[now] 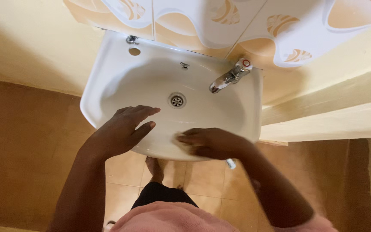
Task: The person washes a cloth under running water, then wipes the sink basin and the tiled wall above it. They repeatedly rinse and wring the cloth while scrubbing the surfaces.
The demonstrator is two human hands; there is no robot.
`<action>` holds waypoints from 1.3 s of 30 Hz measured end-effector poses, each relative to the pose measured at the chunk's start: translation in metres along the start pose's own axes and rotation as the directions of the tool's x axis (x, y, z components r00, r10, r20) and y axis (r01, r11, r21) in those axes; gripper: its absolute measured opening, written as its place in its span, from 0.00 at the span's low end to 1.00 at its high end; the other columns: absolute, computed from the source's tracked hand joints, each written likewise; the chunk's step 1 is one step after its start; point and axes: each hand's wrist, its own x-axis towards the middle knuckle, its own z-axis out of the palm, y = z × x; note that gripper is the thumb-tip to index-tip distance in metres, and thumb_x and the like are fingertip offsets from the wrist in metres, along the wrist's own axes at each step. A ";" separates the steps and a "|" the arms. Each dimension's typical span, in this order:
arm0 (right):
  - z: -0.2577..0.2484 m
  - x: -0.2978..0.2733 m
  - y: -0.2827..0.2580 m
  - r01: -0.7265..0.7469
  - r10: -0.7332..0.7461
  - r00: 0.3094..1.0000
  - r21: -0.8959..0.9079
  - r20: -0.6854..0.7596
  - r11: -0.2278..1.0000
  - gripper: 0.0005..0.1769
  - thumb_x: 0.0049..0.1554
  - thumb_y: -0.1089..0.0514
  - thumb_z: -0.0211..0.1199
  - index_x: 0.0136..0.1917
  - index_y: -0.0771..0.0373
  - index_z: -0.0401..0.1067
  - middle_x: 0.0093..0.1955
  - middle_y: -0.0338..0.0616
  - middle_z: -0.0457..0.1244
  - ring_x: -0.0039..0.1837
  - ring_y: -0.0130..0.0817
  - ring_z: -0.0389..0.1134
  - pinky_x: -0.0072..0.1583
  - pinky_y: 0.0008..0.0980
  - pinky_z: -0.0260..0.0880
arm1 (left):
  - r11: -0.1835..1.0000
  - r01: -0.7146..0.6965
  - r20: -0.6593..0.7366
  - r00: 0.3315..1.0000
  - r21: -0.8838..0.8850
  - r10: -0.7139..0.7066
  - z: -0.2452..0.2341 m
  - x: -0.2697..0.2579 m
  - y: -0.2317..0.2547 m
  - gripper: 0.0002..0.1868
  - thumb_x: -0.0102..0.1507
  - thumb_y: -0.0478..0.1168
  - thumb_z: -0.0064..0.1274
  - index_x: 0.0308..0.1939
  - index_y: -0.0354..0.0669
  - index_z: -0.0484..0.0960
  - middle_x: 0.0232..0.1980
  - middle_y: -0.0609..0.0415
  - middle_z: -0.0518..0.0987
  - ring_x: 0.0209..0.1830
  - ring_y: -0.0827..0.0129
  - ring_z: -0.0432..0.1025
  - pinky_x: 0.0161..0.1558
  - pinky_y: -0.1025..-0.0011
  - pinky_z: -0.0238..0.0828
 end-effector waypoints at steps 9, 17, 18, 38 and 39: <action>0.081 0.101 -0.077 -0.230 0.238 0.909 0.065 -0.343 0.971 0.25 0.65 0.50 0.55 0.74 0.54 0.65 0.68 0.49 0.64 0.65 0.49 0.69 0.63 0.46 0.70 | 0.995 0.023 -0.260 0.964 -0.101 -0.049 -0.001 -0.007 0.016 0.23 0.69 0.46 0.47 0.66 0.43 0.75 0.69 0.45 0.74 0.68 0.50 0.67 0.66 0.58 0.62; 0.044 -0.042 -0.010 0.084 -0.130 0.939 -0.154 -0.320 0.984 0.23 0.60 0.57 0.63 0.68 0.50 0.74 0.73 0.42 0.64 0.74 0.46 0.62 0.70 0.45 0.65 | 0.934 -0.012 -0.380 0.915 -0.357 -0.134 0.024 -0.023 0.025 0.18 0.70 0.40 0.47 0.63 0.37 0.75 0.67 0.43 0.75 0.69 0.56 0.70 0.67 0.62 0.65; 0.033 -0.057 -0.004 0.143 -0.196 0.937 -0.193 -0.290 0.971 0.22 0.60 0.57 0.65 0.68 0.51 0.74 0.72 0.37 0.67 0.76 0.46 0.61 0.72 0.46 0.64 | 0.936 -0.031 -0.389 0.914 -0.350 -0.115 0.028 -0.026 0.028 0.18 0.71 0.40 0.47 0.64 0.37 0.75 0.68 0.42 0.73 0.71 0.55 0.67 0.67 0.62 0.64; 0.107 -0.047 -0.005 0.022 -0.442 0.634 -0.557 -0.635 0.831 0.19 0.60 0.56 0.65 0.65 0.55 0.76 0.69 0.42 0.65 0.71 0.41 0.64 0.69 0.47 0.64 | 0.939 -0.237 -0.555 0.830 -0.249 0.063 0.093 -0.077 0.106 0.15 0.72 0.39 0.47 0.60 0.35 0.77 0.67 0.38 0.76 0.66 0.52 0.73 0.64 0.60 0.69; 0.093 -0.063 0.006 0.007 -0.475 0.631 -0.608 -0.613 0.794 0.13 0.59 0.55 0.66 0.58 0.52 0.76 0.67 0.36 0.67 0.71 0.38 0.65 0.69 0.47 0.64 | 0.938 -0.233 -0.542 0.838 -0.256 0.060 0.091 -0.075 0.106 0.15 0.72 0.39 0.47 0.60 0.35 0.78 0.65 0.39 0.77 0.65 0.53 0.73 0.63 0.60 0.70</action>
